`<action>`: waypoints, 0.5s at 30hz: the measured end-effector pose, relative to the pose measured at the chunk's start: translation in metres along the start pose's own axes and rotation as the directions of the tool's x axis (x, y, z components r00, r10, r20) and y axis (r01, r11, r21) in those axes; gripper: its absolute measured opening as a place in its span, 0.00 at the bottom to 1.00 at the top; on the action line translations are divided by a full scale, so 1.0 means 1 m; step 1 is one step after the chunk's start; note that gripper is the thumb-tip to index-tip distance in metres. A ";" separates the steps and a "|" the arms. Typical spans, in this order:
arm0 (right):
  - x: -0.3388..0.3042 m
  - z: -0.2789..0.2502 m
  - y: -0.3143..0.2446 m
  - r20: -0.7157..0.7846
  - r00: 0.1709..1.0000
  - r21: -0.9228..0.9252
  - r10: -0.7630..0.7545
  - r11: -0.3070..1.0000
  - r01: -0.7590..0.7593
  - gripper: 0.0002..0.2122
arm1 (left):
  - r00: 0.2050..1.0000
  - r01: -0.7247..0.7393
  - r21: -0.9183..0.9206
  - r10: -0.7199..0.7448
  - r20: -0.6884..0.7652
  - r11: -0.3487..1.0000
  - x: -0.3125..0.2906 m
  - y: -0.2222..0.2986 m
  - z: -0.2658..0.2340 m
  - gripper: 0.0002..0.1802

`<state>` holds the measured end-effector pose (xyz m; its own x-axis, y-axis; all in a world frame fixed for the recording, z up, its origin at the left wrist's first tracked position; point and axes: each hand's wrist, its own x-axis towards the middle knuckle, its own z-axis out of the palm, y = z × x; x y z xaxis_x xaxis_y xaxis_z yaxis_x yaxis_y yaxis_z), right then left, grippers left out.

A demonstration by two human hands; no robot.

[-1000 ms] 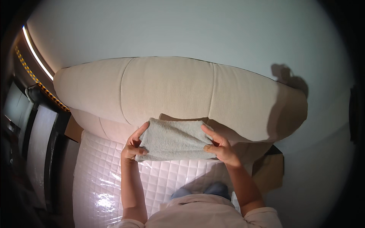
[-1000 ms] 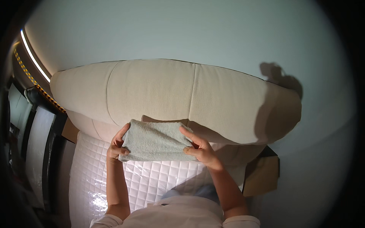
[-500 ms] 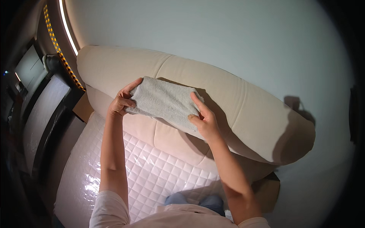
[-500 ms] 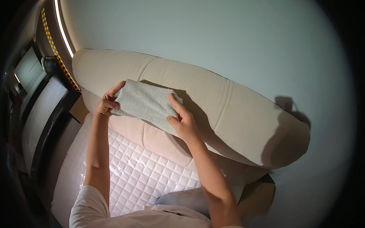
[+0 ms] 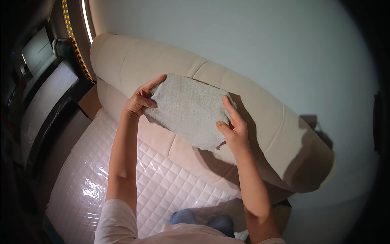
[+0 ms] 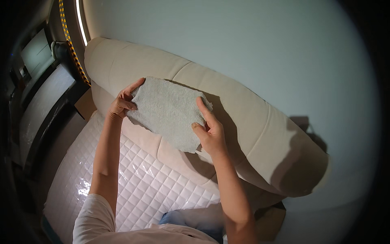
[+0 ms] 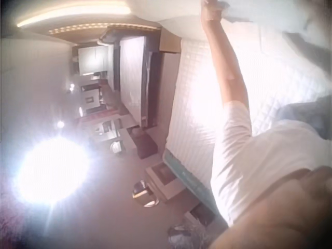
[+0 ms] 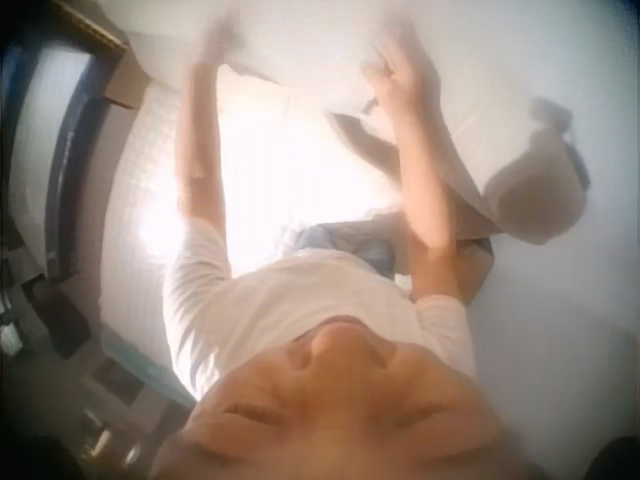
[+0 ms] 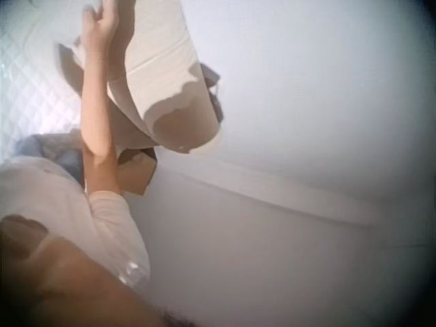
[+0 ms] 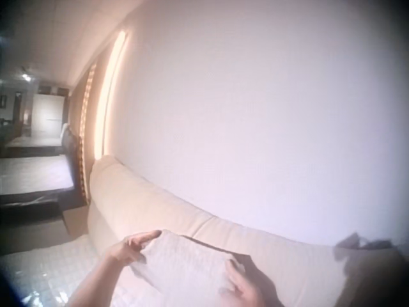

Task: The person wipes the surface of a beige upholstered headboard with a light-colored cloth. They move the cloth across different sections of the headboard, then place the cloth on a cardboard box beside the bed.

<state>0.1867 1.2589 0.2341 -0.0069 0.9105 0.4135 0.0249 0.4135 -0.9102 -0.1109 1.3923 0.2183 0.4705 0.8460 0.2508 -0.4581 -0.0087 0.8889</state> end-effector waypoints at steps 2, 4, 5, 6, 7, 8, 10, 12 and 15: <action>0.011 0.004 -0.004 -0.003 1.000 -0.014 0.029 0.999 -0.029 0.29 | 1.000 0.025 -0.053 -0.026 -0.016 0.998 0.013 0.004 -0.003 0.54; 0.009 0.005 0.006 0.012 0.998 -0.005 0.067 0.998 -0.067 0.30 | 0.998 0.059 -0.093 -0.061 -0.013 0.994 0.015 -0.009 -0.014 0.53; 0.004 0.007 0.013 0.017 0.998 0.007 0.067 0.998 -0.067 0.30 | 0.998 0.061 -0.126 -0.063 -0.008 0.990 0.010 -0.016 -0.021 0.54; -0.003 0.009 0.019 0.014 0.998 0.022 0.069 0.997 -0.070 0.30 | 0.997 0.072 -0.156 -0.072 0.002 0.985 0.004 -0.026 -0.029 0.54; -0.015 0.006 0.022 0.021 0.996 0.022 0.092 0.995 -0.092 0.29 | 0.999 0.043 -0.187 -0.044 -0.001 0.981 -0.002 -0.040 -0.031 0.55; -0.027 0.001 0.027 0.025 0.993 0.022 0.116 0.993 -0.117 0.29 | 0.998 0.060 -0.229 -0.054 0.030 0.972 -0.012 -0.049 -0.025 0.56; -0.054 -0.009 0.044 0.030 0.994 -0.026 0.102 0.994 -0.102 0.29 | 0.994 0.074 -0.240 -0.052 0.096 0.968 -0.036 -0.067 -0.013 0.56; -0.079 -0.022 0.048 0.035 0.980 -0.039 0.195 0.980 -0.194 0.29 | 0.990 0.074 -0.199 -0.047 0.136 0.977 -0.057 -0.085 -0.003 0.57; -0.094 -0.046 0.023 -0.002 0.968 -0.008 0.251 0.968 -0.251 0.29 | 0.983 0.084 -0.194 -0.049 0.178 0.977 -0.061 -0.084 0.022 0.56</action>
<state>0.2342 1.1829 0.1751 0.0017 0.9851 0.1717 0.0341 0.1716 -0.9846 -0.0842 1.3299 0.1365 0.6193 0.7370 0.2708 -0.5545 0.1664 0.8154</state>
